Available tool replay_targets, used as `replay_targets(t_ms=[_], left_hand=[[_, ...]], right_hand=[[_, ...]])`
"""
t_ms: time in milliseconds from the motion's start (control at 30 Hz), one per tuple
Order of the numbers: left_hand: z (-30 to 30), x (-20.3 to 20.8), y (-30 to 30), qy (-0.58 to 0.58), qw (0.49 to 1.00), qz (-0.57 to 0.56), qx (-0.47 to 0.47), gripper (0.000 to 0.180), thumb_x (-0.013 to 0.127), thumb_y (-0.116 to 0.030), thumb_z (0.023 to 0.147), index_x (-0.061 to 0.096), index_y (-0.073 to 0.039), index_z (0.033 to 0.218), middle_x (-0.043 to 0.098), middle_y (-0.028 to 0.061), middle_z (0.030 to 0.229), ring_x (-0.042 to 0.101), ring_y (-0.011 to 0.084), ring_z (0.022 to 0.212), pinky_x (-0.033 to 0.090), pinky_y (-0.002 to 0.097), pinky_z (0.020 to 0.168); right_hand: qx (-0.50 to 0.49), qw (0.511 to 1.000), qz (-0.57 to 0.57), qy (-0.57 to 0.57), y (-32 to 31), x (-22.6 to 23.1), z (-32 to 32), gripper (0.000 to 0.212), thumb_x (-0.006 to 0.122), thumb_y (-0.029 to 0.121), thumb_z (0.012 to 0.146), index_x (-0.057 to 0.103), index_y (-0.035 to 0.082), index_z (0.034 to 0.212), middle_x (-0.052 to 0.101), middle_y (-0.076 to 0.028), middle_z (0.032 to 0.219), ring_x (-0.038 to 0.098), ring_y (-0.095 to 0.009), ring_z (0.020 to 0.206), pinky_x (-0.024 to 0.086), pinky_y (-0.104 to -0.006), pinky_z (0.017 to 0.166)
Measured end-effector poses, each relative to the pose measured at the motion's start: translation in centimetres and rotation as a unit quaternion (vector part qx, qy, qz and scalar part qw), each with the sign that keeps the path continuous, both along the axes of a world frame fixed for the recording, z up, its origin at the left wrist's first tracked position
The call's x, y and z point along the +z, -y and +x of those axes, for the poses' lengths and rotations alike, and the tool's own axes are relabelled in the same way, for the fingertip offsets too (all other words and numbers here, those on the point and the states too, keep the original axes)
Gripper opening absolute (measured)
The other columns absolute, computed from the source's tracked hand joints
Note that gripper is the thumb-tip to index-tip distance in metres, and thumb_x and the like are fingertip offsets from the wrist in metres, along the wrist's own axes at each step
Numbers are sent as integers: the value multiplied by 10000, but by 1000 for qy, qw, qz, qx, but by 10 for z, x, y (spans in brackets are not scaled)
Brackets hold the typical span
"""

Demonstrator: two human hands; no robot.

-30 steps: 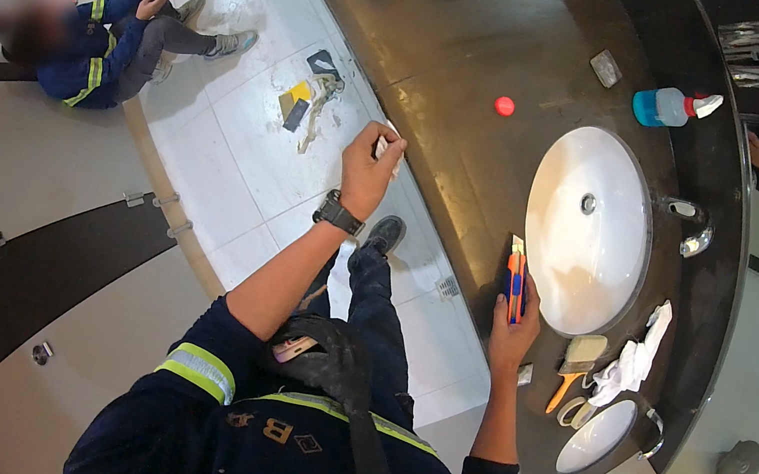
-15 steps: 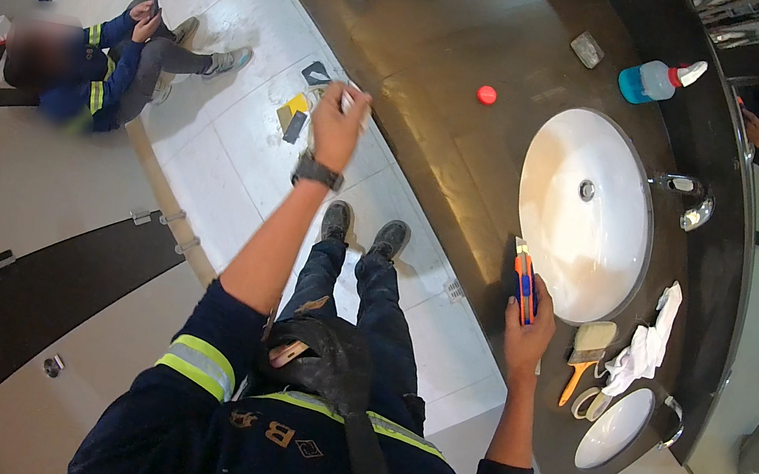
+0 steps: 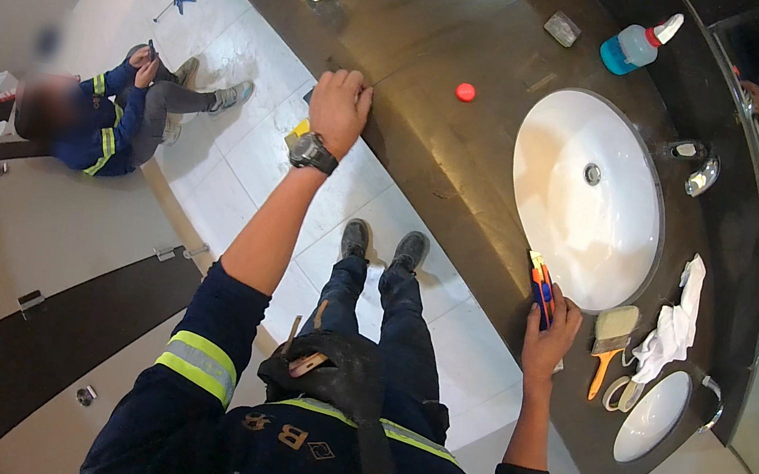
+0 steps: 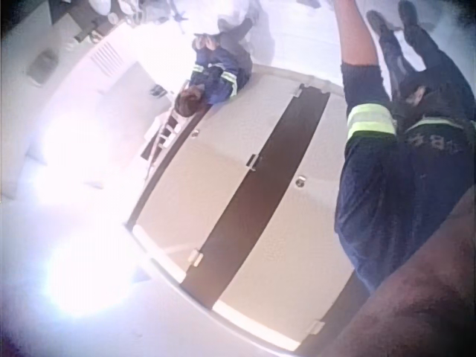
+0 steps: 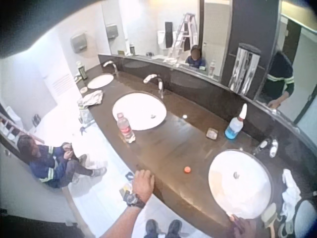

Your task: The person cleans a bathroom countertop using a cloth and a scraper. They wipe the surface, scrape off residue, and wipe again, repeating the process across different sections of the countertop.

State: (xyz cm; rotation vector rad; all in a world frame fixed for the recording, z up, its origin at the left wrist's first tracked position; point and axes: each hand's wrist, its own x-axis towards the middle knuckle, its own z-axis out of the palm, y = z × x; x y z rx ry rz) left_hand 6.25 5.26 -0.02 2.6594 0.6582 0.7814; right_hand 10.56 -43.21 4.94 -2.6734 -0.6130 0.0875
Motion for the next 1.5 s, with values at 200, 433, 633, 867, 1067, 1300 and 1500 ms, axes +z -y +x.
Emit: replay_targets(t_ms=[200,433,633,867,1067,1300,1500], left_hand=[[-9,-17,107,-19,974,-92,-208,457,678,-211,906,609,0,1305,525,263,1395,468,449,1344,390,538,1116],[-34,-2,8,-126,970,-54,-199,1123,775,-608,831,315,76,1593,269,293,1679,195,445,1584,169,558,1281],[-45,-8,4,-147,976,-26,-160,1141,698,-691,863,311,101,1587,224,304,1694,188,454,1586,179,544,1281],[-54,-3,29,-120,979,-68,-150,1169,781,-658,804,312,48,1609,239,271,1700,180,446,1592,174,548,1283],[-75,16,99,-198,939,-119,-254,1206,822,-641,759,315,54,1604,267,275,1689,212,452,1582,177,545,1283],[-60,17,72,-145,968,-89,-187,1121,768,-640,822,356,87,1569,302,295,1666,245,444,1570,188,551,1279],[-41,24,58,-135,983,-69,-108,1017,680,-574,934,285,83,1603,315,287,1661,268,428,1565,221,540,1269]], right_hand=[[-11,1000,12,1,-2,4,-3,460,713,110,917,659,61,1372,593,-168,1207,562,-354,1156,460,-455,1029],[-11,1000,27,0,2,0,-3,452,708,104,921,658,56,1369,588,-168,1211,560,-356,1158,460,-461,1027],[-15,999,29,6,2,-4,-2,460,714,103,919,654,56,1373,588,-169,1206,562,-356,1155,464,-467,1017],[-14,1000,21,-2,2,5,0,454,713,101,923,652,54,1371,599,-155,1204,569,-356,1150,462,-465,1024],[-10,1000,13,-4,4,4,2,441,709,114,926,653,44,1359,603,-160,1217,570,-359,1159,456,-467,1033],[-11,1000,5,3,1,10,2,469,742,110,898,654,39,1354,602,-176,1275,567,-361,1202,450,-462,1059],[34,987,154,-21,-77,49,8,467,740,107,903,648,24,1352,616,-180,1332,609,-335,1228,484,-431,1062]])
